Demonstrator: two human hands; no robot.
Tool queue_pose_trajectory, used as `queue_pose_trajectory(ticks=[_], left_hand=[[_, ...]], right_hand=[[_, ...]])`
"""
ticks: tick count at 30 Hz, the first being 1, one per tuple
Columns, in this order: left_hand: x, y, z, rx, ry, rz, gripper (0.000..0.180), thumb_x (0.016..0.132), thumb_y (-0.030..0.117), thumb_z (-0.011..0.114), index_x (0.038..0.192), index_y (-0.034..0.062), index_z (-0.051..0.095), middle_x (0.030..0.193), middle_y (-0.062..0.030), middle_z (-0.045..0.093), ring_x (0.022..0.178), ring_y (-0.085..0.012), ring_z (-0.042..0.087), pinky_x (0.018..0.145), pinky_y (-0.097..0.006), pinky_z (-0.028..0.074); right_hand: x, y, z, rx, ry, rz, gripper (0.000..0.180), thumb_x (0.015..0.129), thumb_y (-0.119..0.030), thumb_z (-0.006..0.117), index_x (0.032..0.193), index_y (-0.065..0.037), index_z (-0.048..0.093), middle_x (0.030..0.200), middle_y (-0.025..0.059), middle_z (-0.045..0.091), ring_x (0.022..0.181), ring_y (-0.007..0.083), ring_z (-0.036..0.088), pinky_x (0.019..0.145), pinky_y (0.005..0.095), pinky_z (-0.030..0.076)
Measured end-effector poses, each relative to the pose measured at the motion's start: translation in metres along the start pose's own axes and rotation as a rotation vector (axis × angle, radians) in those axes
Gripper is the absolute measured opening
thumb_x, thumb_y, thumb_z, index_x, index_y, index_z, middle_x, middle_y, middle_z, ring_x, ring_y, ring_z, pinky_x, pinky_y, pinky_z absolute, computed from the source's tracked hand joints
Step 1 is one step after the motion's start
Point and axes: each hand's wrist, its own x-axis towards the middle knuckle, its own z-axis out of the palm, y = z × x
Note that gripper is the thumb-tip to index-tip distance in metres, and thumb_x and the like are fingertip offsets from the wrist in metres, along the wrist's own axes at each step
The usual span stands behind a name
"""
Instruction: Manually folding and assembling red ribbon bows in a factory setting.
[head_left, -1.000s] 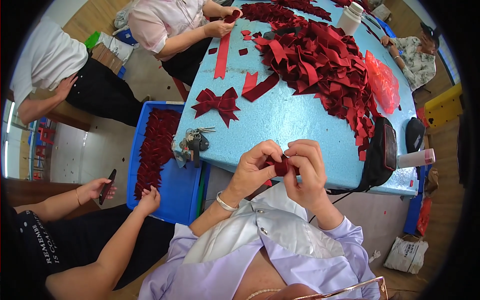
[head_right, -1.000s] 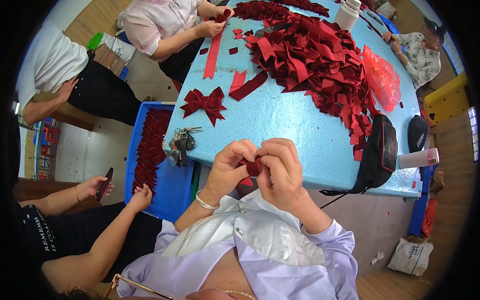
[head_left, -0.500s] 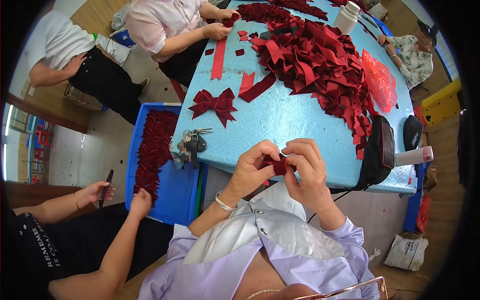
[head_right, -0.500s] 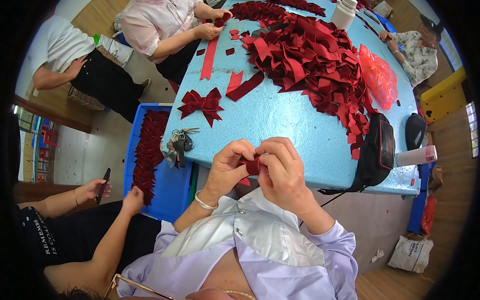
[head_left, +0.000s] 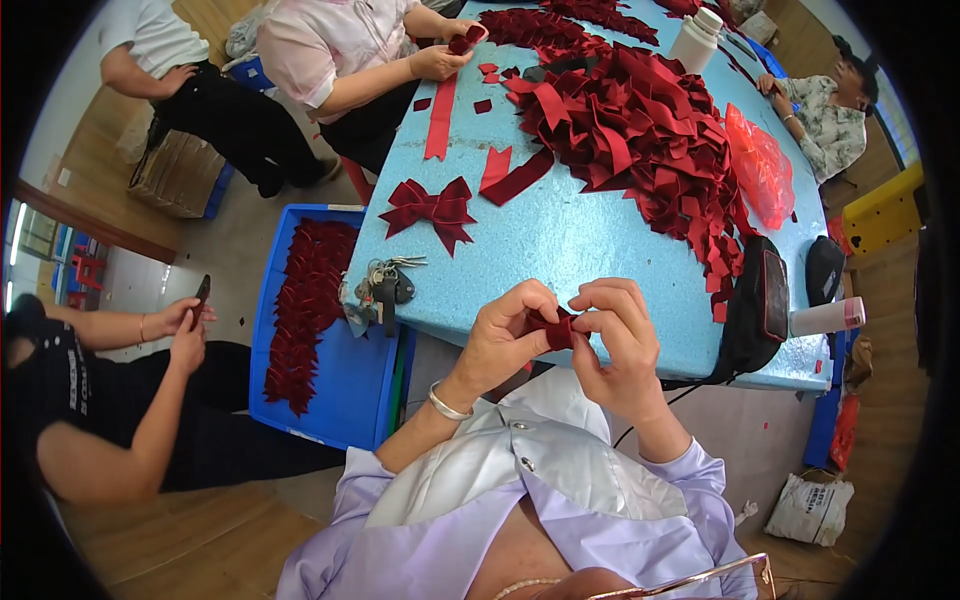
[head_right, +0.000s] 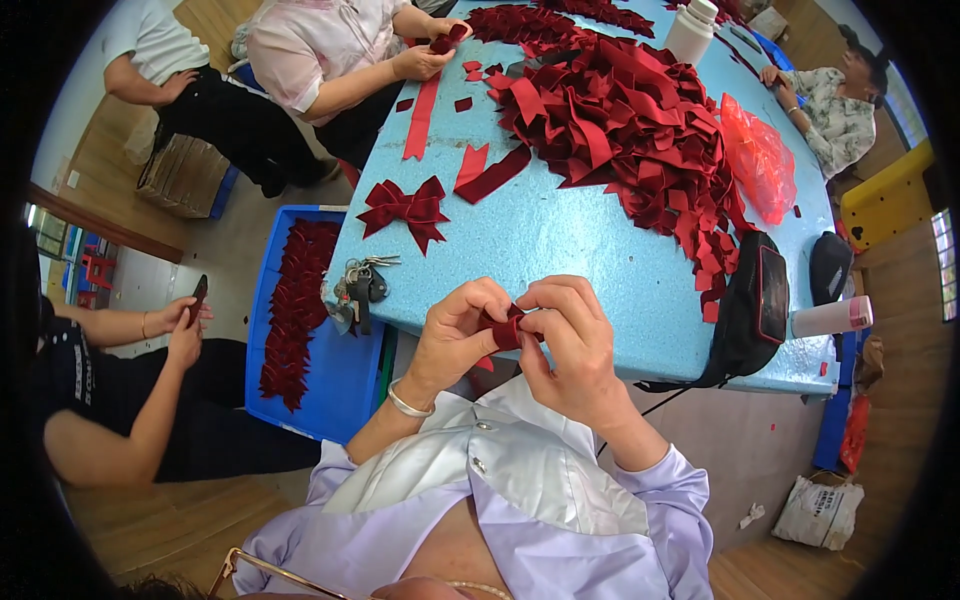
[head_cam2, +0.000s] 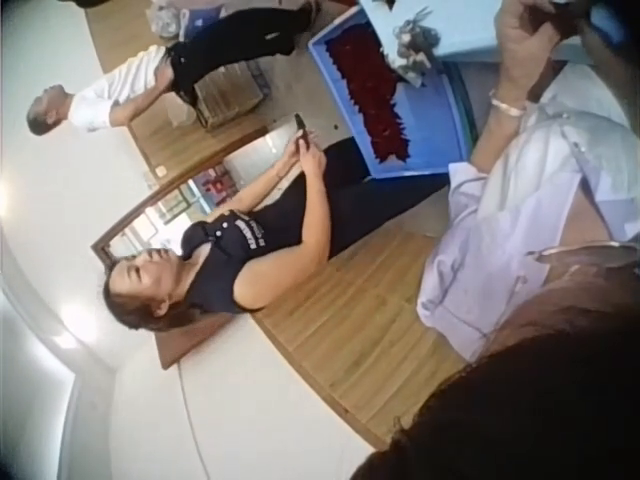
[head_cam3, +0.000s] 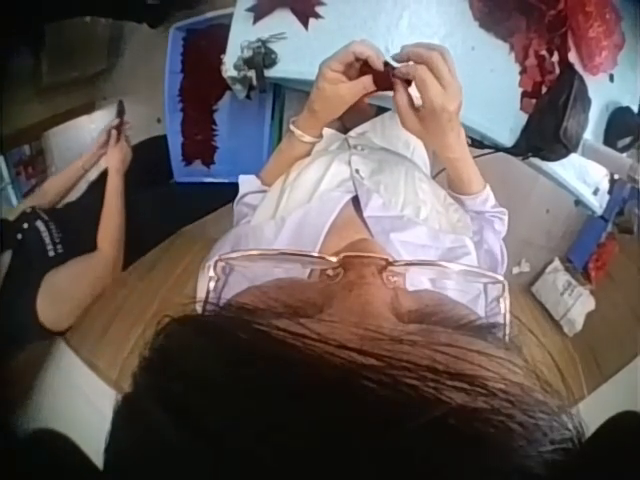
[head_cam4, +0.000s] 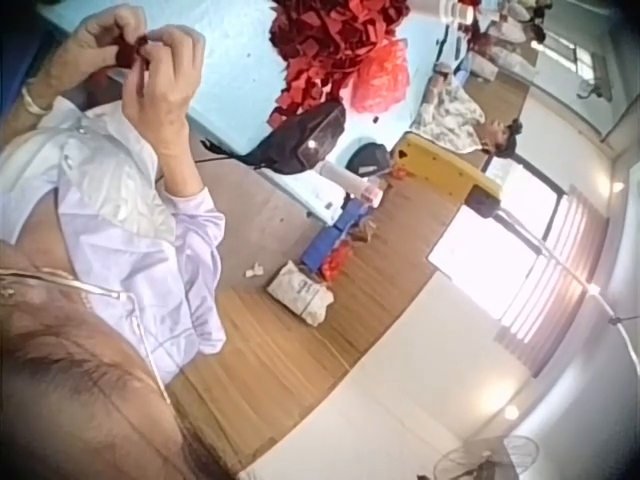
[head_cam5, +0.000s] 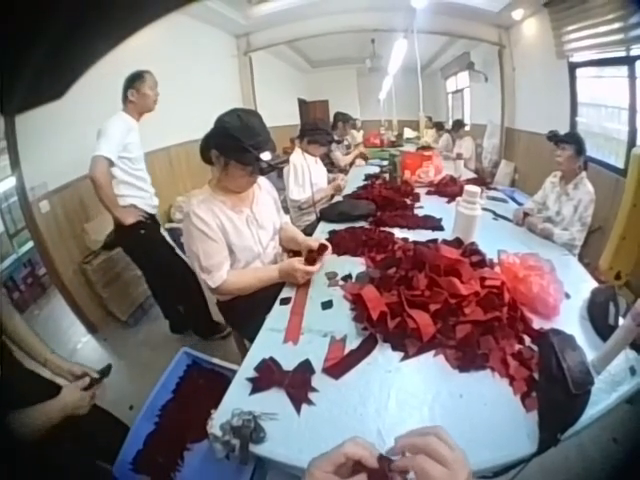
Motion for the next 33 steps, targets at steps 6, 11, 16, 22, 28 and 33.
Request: queue_pose_trajectory(ticks=[6, 11, 16, 22, 28, 33], left_hand=[[0.000, 0.004, -0.010, 0.120, -0.025, 0.086, 0.022, 0.080, -0.007, 0.069, 0.092, 0.0044, 0.055, 0.092, -0.0050, 0.052, 0.086, -0.0136, 0.051, 0.080, -0.026, 0.046], [0.002, 0.009, -0.011, 0.029, 0.059, 0.061, 0.022, 0.078, -0.008, 0.069, 0.090, 0.0042, 0.056, 0.092, -0.0052, 0.052, 0.086, -0.0137, 0.051, 0.077, -0.025, 0.045], [0.005, 0.013, -0.006, 0.150, 0.026, 0.087, 0.022, 0.077, -0.010, 0.068, 0.090, 0.0043, 0.056, 0.092, -0.0052, 0.052, 0.085, -0.0135, 0.051, 0.075, -0.024, 0.045], [0.007, 0.016, -0.007, 0.333, -0.010, 0.121, 0.024, 0.076, -0.011, 0.068, 0.090, 0.0043, 0.056, 0.092, -0.0055, 0.052, 0.085, -0.0134, 0.052, 0.072, -0.024, 0.046], [0.010, 0.026, -0.006, 0.312, -0.005, 0.092, 0.024, 0.074, -0.013, 0.066, 0.089, 0.0043, 0.057, 0.092, -0.0059, 0.053, 0.083, -0.0134, 0.052, 0.071, -0.024, 0.045], [0.006, 0.021, -0.004, 0.315, 0.039, 0.144, 0.024, 0.071, -0.012, 0.066, 0.088, 0.0041, 0.057, 0.090, -0.0048, 0.053, 0.080, -0.0132, 0.053, 0.067, -0.024, 0.045]], right_hand=[[-0.009, 0.016, 0.001, 0.697, 0.107, 0.449, 0.017, 0.066, 0.007, 0.064, 0.081, 0.000, 0.057, 0.098, 0.0136, 0.059, 0.095, 0.0280, 0.058, 0.080, 0.0360, 0.047], [-0.001, 0.012, -0.010, 0.389, 0.121, 0.278, 0.019, 0.064, 0.006, 0.065, 0.081, 0.000, 0.057, 0.099, 0.0142, 0.059, 0.094, 0.0296, 0.058, 0.080, 0.0363, 0.046], [0.010, -0.001, -0.002, -0.010, -0.003, -0.008, 0.019, 0.064, 0.007, 0.064, 0.081, 0.000, 0.057, 0.098, 0.0143, 0.060, 0.093, 0.0291, 0.058, 0.079, 0.0366, 0.047], [0.004, 0.005, 0.004, -0.037, 0.018, -0.033, 0.021, 0.064, 0.007, 0.063, 0.083, 0.001, 0.056, 0.098, 0.0144, 0.060, 0.093, 0.0296, 0.058, 0.079, 0.0370, 0.048], [0.005, 0.007, -0.001, 0.191, -0.037, 0.101, 0.020, 0.065, 0.007, 0.061, 0.083, 0.002, 0.055, 0.097, 0.0159, 0.059, 0.094, 0.0316, 0.058, 0.079, 0.0378, 0.048], [0.013, -0.002, 0.001, -0.019, -0.048, -0.053, 0.023, 0.063, 0.010, 0.060, 0.085, 0.002, 0.055, 0.098, 0.0176, 0.058, 0.092, 0.0344, 0.057, 0.078, 0.0420, 0.047]])
